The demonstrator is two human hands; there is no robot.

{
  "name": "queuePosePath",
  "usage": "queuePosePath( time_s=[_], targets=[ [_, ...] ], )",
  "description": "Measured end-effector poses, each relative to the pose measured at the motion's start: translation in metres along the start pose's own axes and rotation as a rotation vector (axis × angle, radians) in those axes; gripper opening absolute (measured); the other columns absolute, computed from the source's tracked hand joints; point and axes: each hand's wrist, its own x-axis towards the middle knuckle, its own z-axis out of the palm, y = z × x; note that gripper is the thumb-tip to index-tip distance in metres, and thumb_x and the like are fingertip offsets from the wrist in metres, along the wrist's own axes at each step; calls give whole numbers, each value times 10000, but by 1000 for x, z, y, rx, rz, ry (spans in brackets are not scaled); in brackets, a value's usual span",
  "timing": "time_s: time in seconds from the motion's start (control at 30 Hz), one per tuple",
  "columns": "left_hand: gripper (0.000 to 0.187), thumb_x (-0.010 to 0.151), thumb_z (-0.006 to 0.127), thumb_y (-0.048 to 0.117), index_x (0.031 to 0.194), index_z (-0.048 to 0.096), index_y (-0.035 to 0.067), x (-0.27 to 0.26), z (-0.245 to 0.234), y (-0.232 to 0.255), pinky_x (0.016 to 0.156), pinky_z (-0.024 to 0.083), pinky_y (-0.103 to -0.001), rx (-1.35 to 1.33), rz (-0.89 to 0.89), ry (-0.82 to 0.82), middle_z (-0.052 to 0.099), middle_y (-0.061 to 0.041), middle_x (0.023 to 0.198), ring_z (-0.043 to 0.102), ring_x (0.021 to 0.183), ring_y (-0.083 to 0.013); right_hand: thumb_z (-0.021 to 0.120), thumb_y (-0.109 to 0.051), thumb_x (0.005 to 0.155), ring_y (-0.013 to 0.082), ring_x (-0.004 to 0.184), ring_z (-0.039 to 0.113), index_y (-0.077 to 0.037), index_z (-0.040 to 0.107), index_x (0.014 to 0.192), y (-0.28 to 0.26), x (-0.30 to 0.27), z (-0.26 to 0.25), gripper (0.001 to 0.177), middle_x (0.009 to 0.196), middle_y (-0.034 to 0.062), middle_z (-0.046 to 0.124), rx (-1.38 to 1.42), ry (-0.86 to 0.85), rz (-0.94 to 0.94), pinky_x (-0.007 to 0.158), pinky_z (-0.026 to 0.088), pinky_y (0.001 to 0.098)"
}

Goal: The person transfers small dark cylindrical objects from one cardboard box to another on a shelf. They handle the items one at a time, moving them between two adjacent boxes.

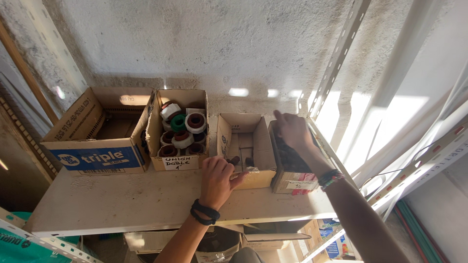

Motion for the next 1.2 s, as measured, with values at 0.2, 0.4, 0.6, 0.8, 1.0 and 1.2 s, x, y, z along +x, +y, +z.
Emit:
queuePosePath(
  time_s=[0.2, 0.4, 0.6, 0.8, 1.0, 1.2],
  targets=[
    [554, 1116, 787, 652, 843, 652, 189, 3, -2, 1, 1004, 592, -517, 8, 11, 4, 596, 7, 804, 785, 1105, -292, 388, -640, 1253, 193, 571, 745, -194, 776, 865, 38, -20, -41, 707, 619, 10, 725, -212, 2, 115, 579, 531, 349],
    [547, 1111, 790, 655, 858, 658, 188, 2, -4, 1, 1023, 594, -528, 18, 8, -4, 602, 3, 825, 789, 1133, -301, 538, -715, 1195, 409, 1341, 825, -99, 782, 1528, -30, -79, -73, 742, 1406, 205, 858, -351, -190, 216, 1081, 693, 573],
    [549, 1122, 785, 644, 841, 642, 195, 1, -2, 2, 1023, 570, -516, 17, 4, 9, 593, 1, 826, 781, 1128, -297, 648, -497, 1176, 400, 1324, 812, -197, 834, 1400, -64, -78, -38, 419, 1314, 116, 854, -411, -47, -171, 1097, 680, 574],
    [538, 1118, 776, 640, 848, 656, 191, 2, -1, 0, 1000, 567, -515, 31, 11, 6, 615, -8, 844, 784, 1116, -301, 829, -315, 989, 383, 1186, 865, -190, 884, 1258, -84, -61, 39, 301, 1137, 99, 901, -360, -473, -502, 1048, 709, 543],
    [570, 1108, 777, 679, 848, 623, 195, -3, 6, -2, 1019, 572, -518, 19, 23, 10, 582, 10, 824, 782, 1107, -290, 770, -272, 944, 512, 1235, 832, -186, 876, 1341, -80, -52, 85, 420, 1201, 209, 906, -334, -660, -582, 1079, 671, 646],
    [566, 1110, 776, 677, 850, 638, 194, 0, 1, 1, 1002, 578, -519, 0, 37, 10, 602, 0, 825, 786, 1098, -288, 787, -375, 1010, 497, 1113, 864, -150, 849, 1274, -64, -45, 103, 353, 1177, 216, 878, -402, -519, -583, 982, 701, 637]
  ],
)
